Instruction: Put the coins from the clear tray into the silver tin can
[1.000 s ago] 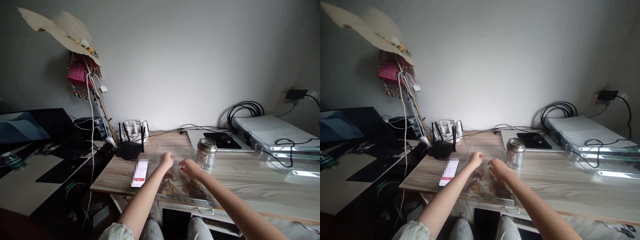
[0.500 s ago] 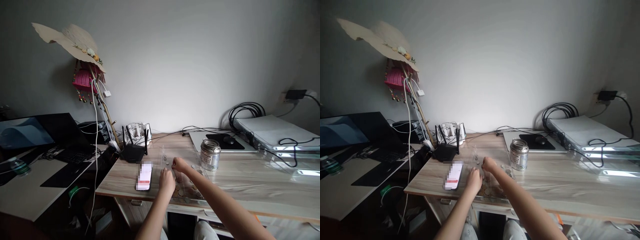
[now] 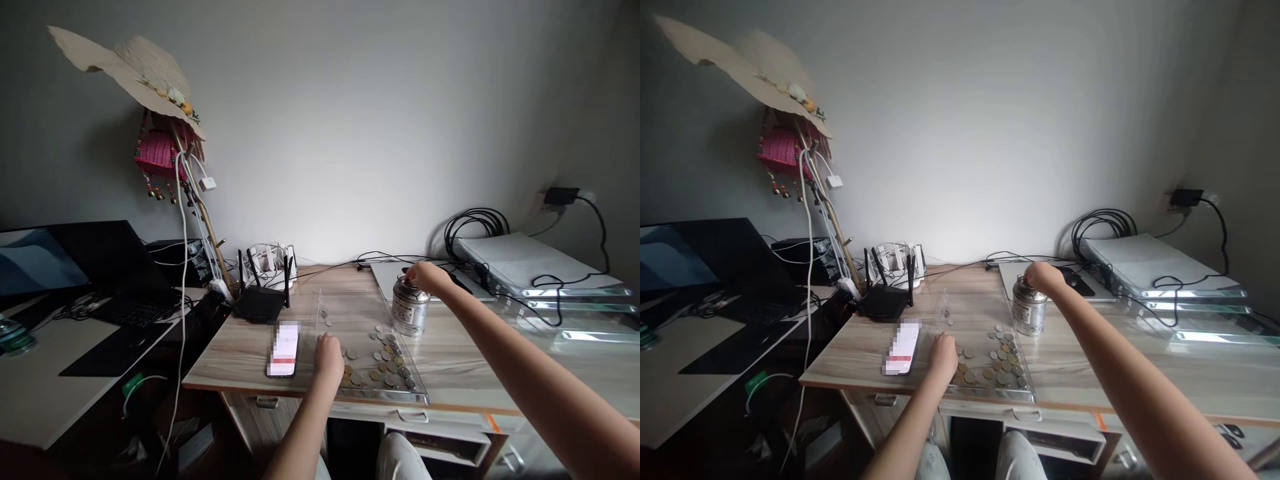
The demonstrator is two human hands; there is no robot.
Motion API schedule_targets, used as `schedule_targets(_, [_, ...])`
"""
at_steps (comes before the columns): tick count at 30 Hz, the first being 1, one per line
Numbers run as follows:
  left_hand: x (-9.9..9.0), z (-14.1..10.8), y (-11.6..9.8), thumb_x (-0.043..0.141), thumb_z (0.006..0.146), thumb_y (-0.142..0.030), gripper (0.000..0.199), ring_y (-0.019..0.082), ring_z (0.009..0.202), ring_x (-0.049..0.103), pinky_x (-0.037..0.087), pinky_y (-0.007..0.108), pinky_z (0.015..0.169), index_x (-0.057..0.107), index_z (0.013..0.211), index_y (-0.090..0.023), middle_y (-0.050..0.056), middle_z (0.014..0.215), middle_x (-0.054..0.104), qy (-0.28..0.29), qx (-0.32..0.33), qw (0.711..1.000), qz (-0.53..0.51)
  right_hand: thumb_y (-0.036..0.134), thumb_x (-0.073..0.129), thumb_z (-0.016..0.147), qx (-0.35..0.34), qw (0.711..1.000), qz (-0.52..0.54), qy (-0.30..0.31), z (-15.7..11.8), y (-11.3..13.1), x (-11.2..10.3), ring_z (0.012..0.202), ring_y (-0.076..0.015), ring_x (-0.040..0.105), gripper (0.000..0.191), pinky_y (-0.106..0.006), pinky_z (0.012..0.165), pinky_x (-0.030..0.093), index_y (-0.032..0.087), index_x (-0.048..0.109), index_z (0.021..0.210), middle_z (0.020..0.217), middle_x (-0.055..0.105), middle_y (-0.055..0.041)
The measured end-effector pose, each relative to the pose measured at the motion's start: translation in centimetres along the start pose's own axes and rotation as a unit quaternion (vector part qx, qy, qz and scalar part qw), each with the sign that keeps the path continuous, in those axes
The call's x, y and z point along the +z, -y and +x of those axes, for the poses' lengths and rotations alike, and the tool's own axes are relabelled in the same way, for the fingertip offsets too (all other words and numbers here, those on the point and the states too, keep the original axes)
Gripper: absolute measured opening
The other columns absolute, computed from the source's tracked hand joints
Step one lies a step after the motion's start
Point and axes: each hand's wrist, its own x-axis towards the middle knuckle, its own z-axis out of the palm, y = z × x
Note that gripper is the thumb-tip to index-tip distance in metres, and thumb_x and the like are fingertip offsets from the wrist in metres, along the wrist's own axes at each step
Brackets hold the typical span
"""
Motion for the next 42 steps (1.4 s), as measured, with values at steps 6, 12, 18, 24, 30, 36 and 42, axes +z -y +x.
schedule_targets(6, [-0.2,-0.4,0.2,0.041,0.084,-0.006,0.030,0.021,0.104,0.055,0.043,0.027,0.087,0.067,0.098,-0.010,0.015,0.108,0.061,-0.008,0.003,1.000,-0.020,0.016,0.054,0.070,0.002,0.999,-0.040,0.018,0.0,-1.4,0.6,0.084,-0.0205,0.064,0.028,-0.025,0.065,0.045,0.023,0.075,0.087,0.094,0.071,-0.0081])
schedule_targets(12, [-0.3,-0.5,0.1,0.041,0.085,-0.008,0.029,0.022,0.104,0.055,0.043,0.028,0.088,0.066,0.100,-0.006,0.017,0.107,0.061,-0.009,-0.006,1.000,-0.027,0.016,0.050,0.076,-0.028,0.997,-0.070,0.009,-0.5,0.3,0.4,0.090,-0.0213,0.063,0.031,-0.027,0.070,0.046,0.021,0.072,0.096,0.096,0.070,-0.0089])
schedule_targets(18, [0.1,-0.3,0.3,0.040,0.085,-0.006,0.030,0.023,0.105,0.054,0.044,0.029,0.087,0.066,0.098,-0.007,0.017,0.111,0.058,-0.009,0.004,1.000,-0.022,0.026,0.045,0.087,-0.183,0.982,0.040,-0.040,-5.9,5.6,3.6,0.083,-0.0197,0.063,0.027,-0.030,0.069,0.050,0.021,0.069,0.099,0.101,0.069,-0.0077])
schedule_targets(24, [-0.3,-0.2,0.3,0.033,0.083,0.001,0.039,0.021,0.106,0.053,0.043,0.028,0.085,0.065,0.101,-0.011,0.014,0.111,0.059,0.004,-0.010,1.000,-0.022,0.028,0.060,0.078,-0.269,0.945,0.114,0.150,-9.5,9.9,11.4,0.079,-0.0173,0.065,0.018,-0.028,0.071,0.051,0.022,0.069,0.092,0.089,0.069,-0.0062])
schedule_targets(30, [-0.3,-0.1,0.3,0.035,0.085,-0.005,0.035,0.022,0.106,0.053,0.044,0.029,0.084,0.065,0.101,-0.012,0.014,0.112,0.058,-0.007,-0.002,1.000,-0.031,0.017,0.060,0.071,-0.274,0.937,0.130,0.173,-8.4,10.6,13.6,0.074,-0.0186,0.064,0.018,-0.027,0.064,0.048,0.024,0.066,0.086,0.081,0.070,-0.0050])
schedule_targets(36, [0.0,-0.1,0.4,0.043,0.087,-0.015,0.026,0.022,0.106,0.052,0.043,0.029,0.085,0.065,0.100,-0.012,0.013,0.111,0.058,-0.017,-0.001,0.999,-0.040,0.015,0.058,0.069,-0.243,0.949,0.103,0.174,-9.4,10.4,13.3,0.076,-0.0205,0.064,0.016,-0.029,0.063,0.048,0.024,0.067,0.079,0.082,0.070,-0.0067])
schedule_targets(42, [-0.4,-0.4,0.2,0.045,0.087,-0.020,0.024,0.022,0.106,0.052,0.043,0.030,0.085,0.065,0.098,-0.013,0.013,0.110,0.057,-0.005,-0.001,0.999,-0.048,0.023,0.056,0.076,-0.208,0.967,0.118,0.087,-6.1,7.6,6.6,0.074,-0.0190,0.065,0.017,-0.027,0.065,0.049,0.025,0.073,0.078,0.080,0.072,-0.0042])
